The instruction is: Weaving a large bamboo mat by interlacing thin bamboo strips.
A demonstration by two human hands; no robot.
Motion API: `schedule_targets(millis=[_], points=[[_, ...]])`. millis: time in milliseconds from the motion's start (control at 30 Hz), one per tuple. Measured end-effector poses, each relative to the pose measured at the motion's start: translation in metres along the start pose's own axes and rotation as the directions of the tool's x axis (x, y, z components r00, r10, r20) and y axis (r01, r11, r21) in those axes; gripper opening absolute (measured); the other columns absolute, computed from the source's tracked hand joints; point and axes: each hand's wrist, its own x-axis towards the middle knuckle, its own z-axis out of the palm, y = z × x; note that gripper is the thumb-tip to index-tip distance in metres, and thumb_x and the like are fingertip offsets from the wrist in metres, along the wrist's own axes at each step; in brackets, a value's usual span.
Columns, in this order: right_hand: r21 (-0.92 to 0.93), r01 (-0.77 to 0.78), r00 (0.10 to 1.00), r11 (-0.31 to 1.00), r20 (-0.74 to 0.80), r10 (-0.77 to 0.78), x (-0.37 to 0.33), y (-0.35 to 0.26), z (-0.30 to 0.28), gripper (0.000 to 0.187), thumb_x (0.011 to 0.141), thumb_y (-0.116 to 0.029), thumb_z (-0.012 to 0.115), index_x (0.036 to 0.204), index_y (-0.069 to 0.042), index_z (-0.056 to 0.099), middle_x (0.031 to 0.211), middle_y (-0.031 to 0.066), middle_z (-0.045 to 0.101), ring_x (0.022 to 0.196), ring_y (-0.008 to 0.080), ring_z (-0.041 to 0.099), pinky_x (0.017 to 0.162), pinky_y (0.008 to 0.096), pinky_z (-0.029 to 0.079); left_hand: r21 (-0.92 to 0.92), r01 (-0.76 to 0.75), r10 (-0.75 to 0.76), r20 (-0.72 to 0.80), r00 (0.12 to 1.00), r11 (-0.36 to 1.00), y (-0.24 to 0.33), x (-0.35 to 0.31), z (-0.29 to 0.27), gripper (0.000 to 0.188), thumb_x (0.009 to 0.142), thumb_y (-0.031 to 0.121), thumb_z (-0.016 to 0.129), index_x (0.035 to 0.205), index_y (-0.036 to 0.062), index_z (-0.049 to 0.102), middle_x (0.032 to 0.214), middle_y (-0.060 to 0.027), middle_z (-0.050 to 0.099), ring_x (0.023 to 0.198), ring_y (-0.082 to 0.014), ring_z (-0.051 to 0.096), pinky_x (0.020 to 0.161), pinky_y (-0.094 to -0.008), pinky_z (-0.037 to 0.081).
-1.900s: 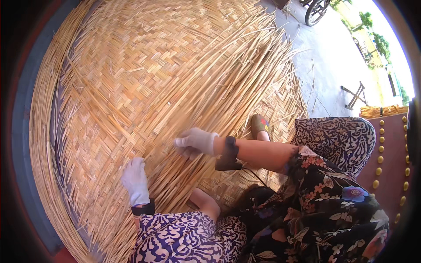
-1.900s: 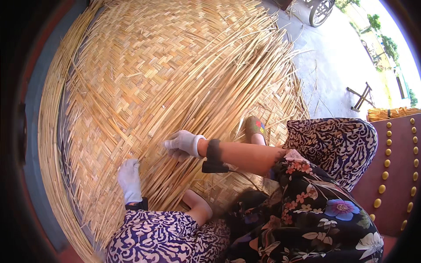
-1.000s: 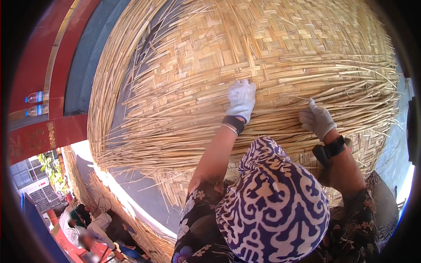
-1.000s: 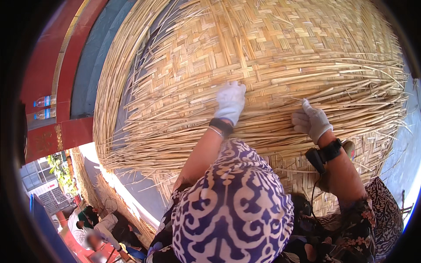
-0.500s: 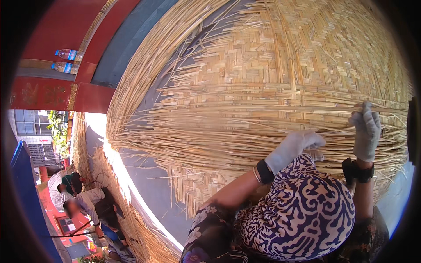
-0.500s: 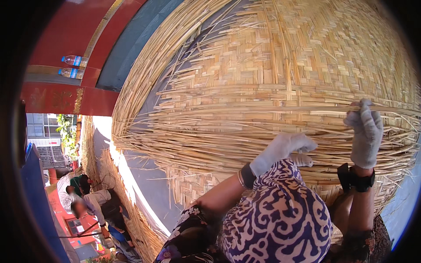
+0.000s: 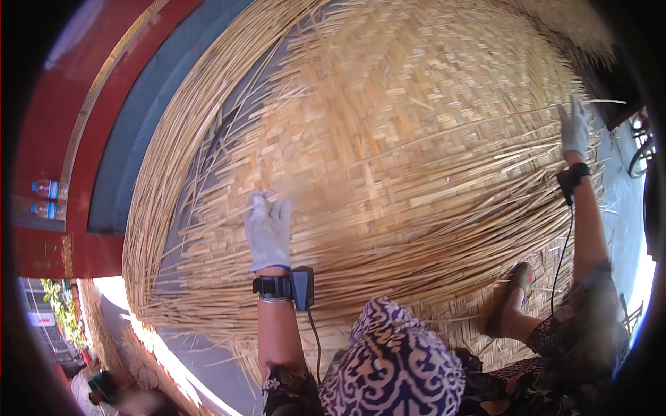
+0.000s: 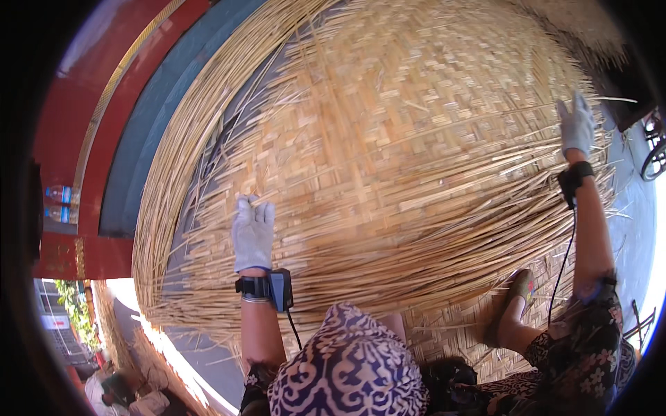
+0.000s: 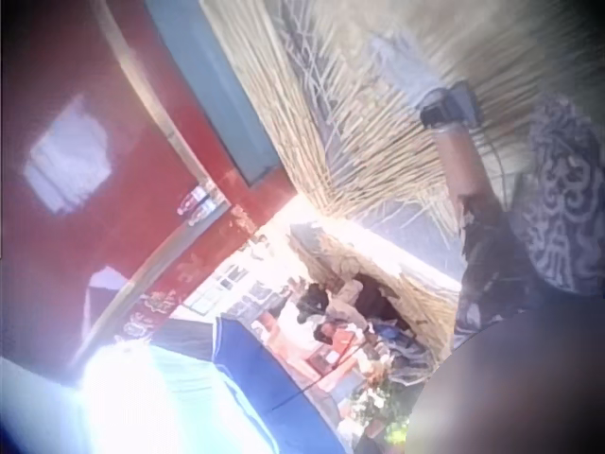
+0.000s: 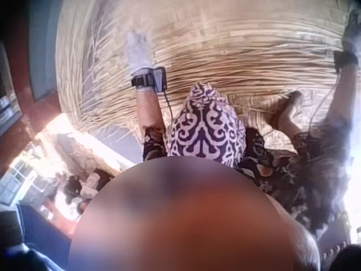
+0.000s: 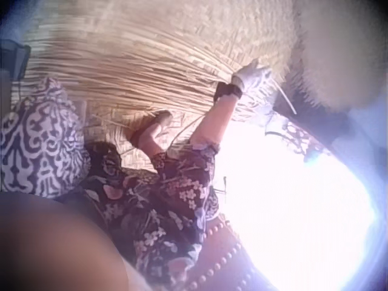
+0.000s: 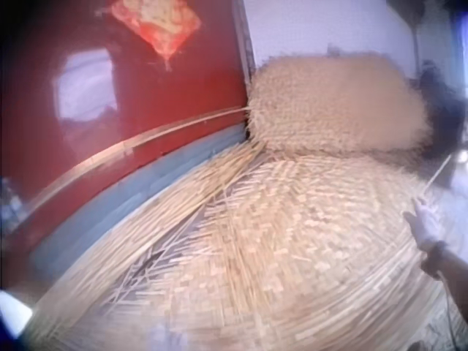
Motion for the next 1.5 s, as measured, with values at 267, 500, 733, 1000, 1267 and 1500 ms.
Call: schedule_targets(millis=[267, 500, 733, 1000, 1267, 1500], points=[[0.896, 0.382, 0.482, 0.226, 0.015, -0.876, -0.113, -0.256, -0.150, 0.032, 0.082, -0.021, 0.057, 0.114, -0.017, 0.056, 0.112, 0.0064, 0.056, 0.099, 0.0259, 0.055, 0.083, 0.0372, 0.045, 0.199, 0.012, -0.067, 0.270, 0.960, 0.980, -0.062, -0.027, 0.105, 0.027, 0.092, 0.014, 0.049, 0.116, 0.0023, 0.046, 0.109, -0.0128, 0.053, 0.102, -0.0247, 0.054, 0.093, -0.0435, 0.044], [0.845, 0.470, 0.475, 0.256, 0.002, -0.880, -0.110, -0.276, -0.125, 0.019, 0.078, -0.022, 0.060, 0.096, -0.015, 0.063, 0.101, 0.0079, 0.060, 0.080, 0.0283, 0.061, 0.070, 0.0362, 0.049, 0.248, -0.068, 0.005, 0.248, 0.969, 0.966, -0.070, -0.014, 0.115, 0.025, 0.091, 0.013, 0.052, 0.113, 0.0016, 0.050, 0.105, -0.0119, 0.057, 0.095, -0.0188, 0.056, 0.083, -0.0320, 0.048], [0.864, 0.474, 0.512, 0.171, -0.113, -0.851, -0.114, -0.289, -0.117, 0.009, 0.075, -0.020, 0.061, 0.082, -0.016, 0.065, 0.079, 0.0050, 0.060, 0.077, 0.0248, 0.061, 0.064, 0.0352, 0.049, 0.439, -0.082, 0.023, 0.138, 0.990, 0.895, -0.081, -0.007, 0.111, 0.024, 0.088, 0.020, 0.058, 0.096, -0.0021, 0.056, 0.083, -0.0121, 0.062, 0.066, -0.0172, 0.060, 0.064, -0.0292, 0.051], [0.697, 0.692, 0.387, 0.186, -0.141, -0.911, -0.120, -0.306, -0.113, 0.009, 0.074, -0.022, 0.063, 0.080, -0.016, 0.065, 0.079, 0.0044, 0.062, 0.078, 0.0237, 0.061, 0.068, 0.0348, 0.049, 0.391, -0.085, 0.059, 0.076, 0.995, 0.916, -0.084, -0.003, 0.112, 0.022, 0.086, 0.019, 0.061, 0.094, -0.0017, 0.056, 0.080, -0.0097, 0.062, 0.063, -0.0158, 0.059, 0.061, -0.0282, 0.050], [0.987, 0.122, 0.392, 0.108, 0.052, -0.918, -0.110, -0.307, -0.123, 0.015, 0.073, -0.024, 0.064, 0.082, -0.012, 0.068, 0.080, 0.0061, 0.064, 0.074, 0.0241, 0.060, 0.068, 0.0320, 0.048, 0.365, -0.023, 0.000, 0.063, 0.998, 0.931, -0.077, 0.001, 0.101, 0.021, 0.087, 0.016, 0.059, 0.099, -0.0005, 0.055, 0.079, -0.0080, 0.061, 0.068, -0.0145, 0.058, 0.064, -0.0279, 0.049], [0.899, -0.324, 0.133, 0.295, 0.352, -0.927, -0.087, -0.307, -0.131, 0.019, 0.073, -0.026, 0.066, 0.082, -0.010, 0.068, 0.077, 0.0067, 0.066, 0.070, 0.0207, 0.061, 0.067, 0.0303, 0.048, 0.357, -0.217, 0.149, 0.209, 0.967, 0.909, -0.072, -0.009, 0.104, 0.017, 0.086, 0.016, 0.059, 0.089, -0.0012, 0.056, 0.077, -0.0091, 0.061, 0.065, -0.0145, 0.057, 0.065, -0.0283, 0.048]])
